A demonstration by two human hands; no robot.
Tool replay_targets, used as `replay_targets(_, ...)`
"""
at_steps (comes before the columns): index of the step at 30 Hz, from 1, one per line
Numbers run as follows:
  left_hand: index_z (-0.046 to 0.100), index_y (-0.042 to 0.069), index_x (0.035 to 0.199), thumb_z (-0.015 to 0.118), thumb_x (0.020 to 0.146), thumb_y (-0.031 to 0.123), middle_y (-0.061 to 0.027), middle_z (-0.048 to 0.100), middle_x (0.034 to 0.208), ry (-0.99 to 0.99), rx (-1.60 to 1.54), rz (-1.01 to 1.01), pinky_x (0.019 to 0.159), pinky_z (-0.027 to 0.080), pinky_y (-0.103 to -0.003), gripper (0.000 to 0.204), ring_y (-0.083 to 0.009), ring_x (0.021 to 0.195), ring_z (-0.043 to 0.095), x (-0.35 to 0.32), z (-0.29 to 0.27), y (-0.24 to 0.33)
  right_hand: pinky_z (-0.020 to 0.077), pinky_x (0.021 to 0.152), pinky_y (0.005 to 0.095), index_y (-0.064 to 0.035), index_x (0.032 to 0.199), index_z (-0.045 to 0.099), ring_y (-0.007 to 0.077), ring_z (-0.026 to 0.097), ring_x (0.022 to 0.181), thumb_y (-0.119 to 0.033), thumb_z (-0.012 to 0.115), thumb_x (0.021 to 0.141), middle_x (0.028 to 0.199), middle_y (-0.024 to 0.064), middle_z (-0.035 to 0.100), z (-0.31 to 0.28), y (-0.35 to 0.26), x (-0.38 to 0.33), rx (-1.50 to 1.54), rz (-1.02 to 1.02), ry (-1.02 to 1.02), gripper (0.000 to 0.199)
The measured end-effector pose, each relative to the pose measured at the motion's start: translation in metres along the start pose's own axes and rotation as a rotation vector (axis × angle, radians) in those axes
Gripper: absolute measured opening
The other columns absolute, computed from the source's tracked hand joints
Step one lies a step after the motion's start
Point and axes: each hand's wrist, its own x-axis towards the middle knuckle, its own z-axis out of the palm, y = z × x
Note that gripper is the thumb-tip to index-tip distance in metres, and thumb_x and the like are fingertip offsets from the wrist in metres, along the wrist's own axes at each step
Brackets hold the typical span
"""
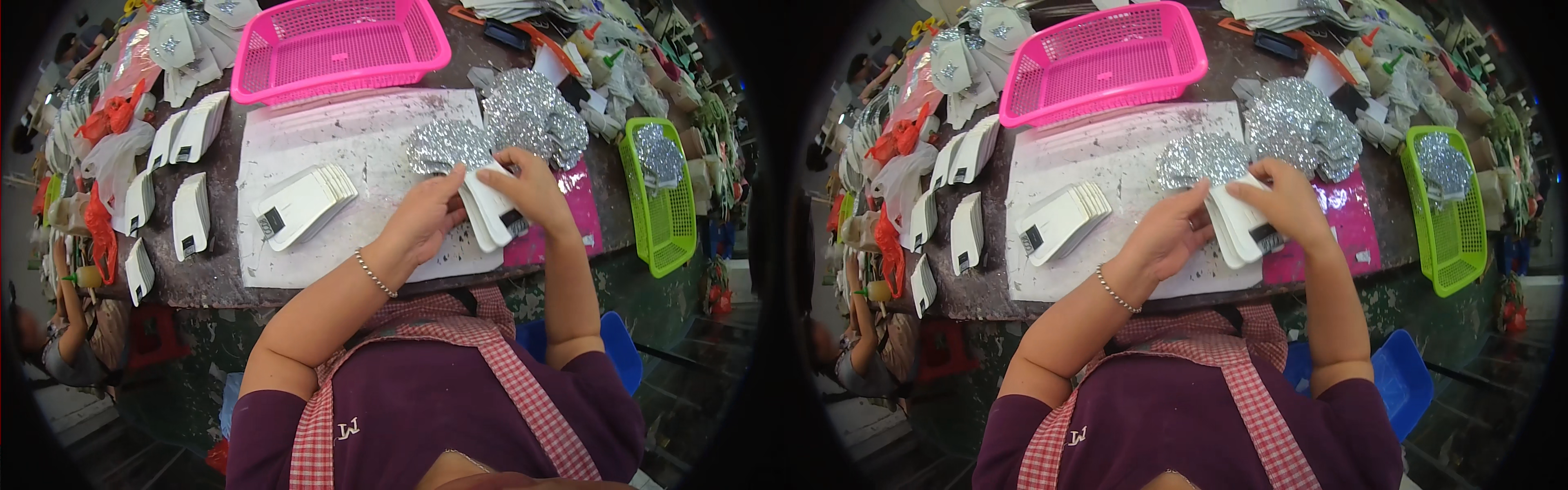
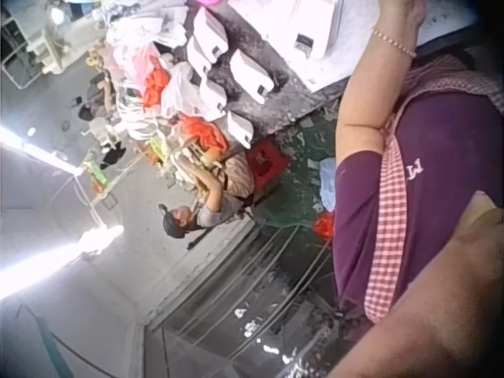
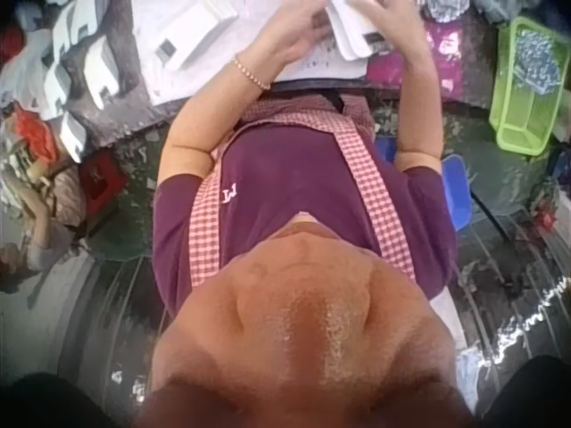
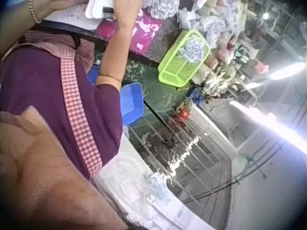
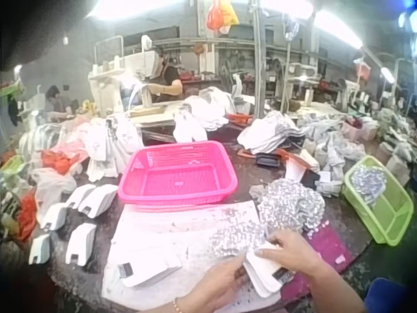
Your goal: The person assembles small decorative items by attaching silver glittery pieces to white plastic bases. They pick up a base, apply a glittery piece, press it down, and place the finished item into a pink basket. The process is repeated continuously throughout the clip.
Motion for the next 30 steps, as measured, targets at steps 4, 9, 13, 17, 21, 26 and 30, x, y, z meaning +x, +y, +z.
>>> replay_targets(4, 0.055, -0.003, 0.12, 0.064, 0.101, 0.038, -0.0116, 0.067, 0.109, 0.044, 0.008, 0.095, 0.088, 0.054, -0.035, 0.047, -0.0177, 0.104, 0.064, 0.0, 0.004, 0.0, 0.0544, 0.078, 0.0301, 0.0055, 0.116, 0.06, 0.0157, 0.068, 0.091, -0.02, 0.079, 0.087, 0.098, 0.013, 0.071, 0.011, -0.027, -0.028, 0.351, 0.003, 0.092, 0.043)
replay_targets(9, 0.06, -0.001, 0.108, 0.07, 0.095, 0.048, -0.0102, 0.069, 0.097, 0.08, 0.534, 0.348, 0.07, 0.057, -0.03, 0.051, -0.0138, 0.083, 0.067, -0.016, 0.016, 0.073, 0.0525, 0.086, 0.0274, 0.0064, 0.133, 0.05, 0.0139, 0.065, 0.102, -0.013, 0.07, 0.096, 0.111, 0.0108, 0.068, 0.037, -0.034, -0.042, 0.913, -0.291, 0.249, 0.046)
replay_targets(13, 0.065, 0.008, 0.097, 0.073, 0.095, 0.038, -0.0006, 0.067, 0.084, 0.108, 1.123, 0.604, 0.062, 0.052, -0.024, 0.032, -0.0073, 0.071, 0.063, 0.019, 0.008, 0.191, 0.0509, 0.083, 0.0268, 0.0007, 0.127, 0.061, 0.0118, 0.063, 0.096, -0.013, 0.069, 0.096, 0.117, 0.0076, 0.066, 0.042, 0.007, -0.041, 0.641, -0.057, 0.057, 0.034)
replay_targets(17, 0.068, 0.006, 0.108, 0.074, 0.094, 0.038, 0.0015, 0.069, 0.088, 0.046, 1.544, 0.472, 0.067, 0.053, -0.023, 0.036, -0.0049, 0.073, 0.063, 0.057, -0.021, 0.3, 0.051, 0.083, 0.0282, -0.001, 0.116, 0.069, 0.0132, 0.065, 0.094, -0.009, 0.071, 0.092, 0.108, 0.0066, 0.069, 0.016, -0.006, -0.034, 0.264, -0.228, 0.19, 0.025)
replay_targets(21, 0.066, 0.0, 0.117, 0.074, 0.092, 0.042, -0.0092, 0.072, 0.101, 0.111, 1.783, 0.366, 0.079, 0.055, -0.03, 0.05, -0.015, 0.087, 0.068, 0.103, -0.059, 0.337, 0.0502, 0.083, 0.0367, -0.0013, 0.115, 0.068, 0.028, 0.063, 0.096, -0.017, 0.079, 0.083, 0.108, 0.0124, 0.067, -0.027, 0.011, 0.014, -0.243, -0.313, 0.496, 0.037)
replay_targets(26, 0.055, -0.003, 0.14, 0.073, 0.09, 0.049, -0.0232, 0.061, 0.137, 0.357, 2.134, 0.59, 0.108, 0.044, -0.04, 0.075, -0.0338, 0.128, 0.058, 0.137, -0.094, 0.309, 0.0438, 0.1, 0.0445, -0.0037, 0.126, 0.065, 0.0337, 0.055, 0.119, -0.027, 0.083, 0.077, 0.127, 0.0133, 0.059, -0.035, 0.027, 0.037, -0.841, -0.268, 0.473, 0.057)
replay_targets(30, 0.057, 0.002, 0.14, 0.071, 0.094, 0.042, -0.0195, 0.061, 0.139, 0.198, 2.022, 0.854, 0.113, 0.041, -0.042, 0.063, -0.0316, 0.133, 0.055, 0.09, -0.051, 0.244, 0.0438, 0.098, 0.0441, -0.005, 0.127, 0.063, 0.0323, 0.055, 0.117, -0.027, 0.085, 0.074, 0.126, 0.0123, 0.058, -0.025, 0.042, 0.027, -0.848, -0.307, 0.533, 0.061)
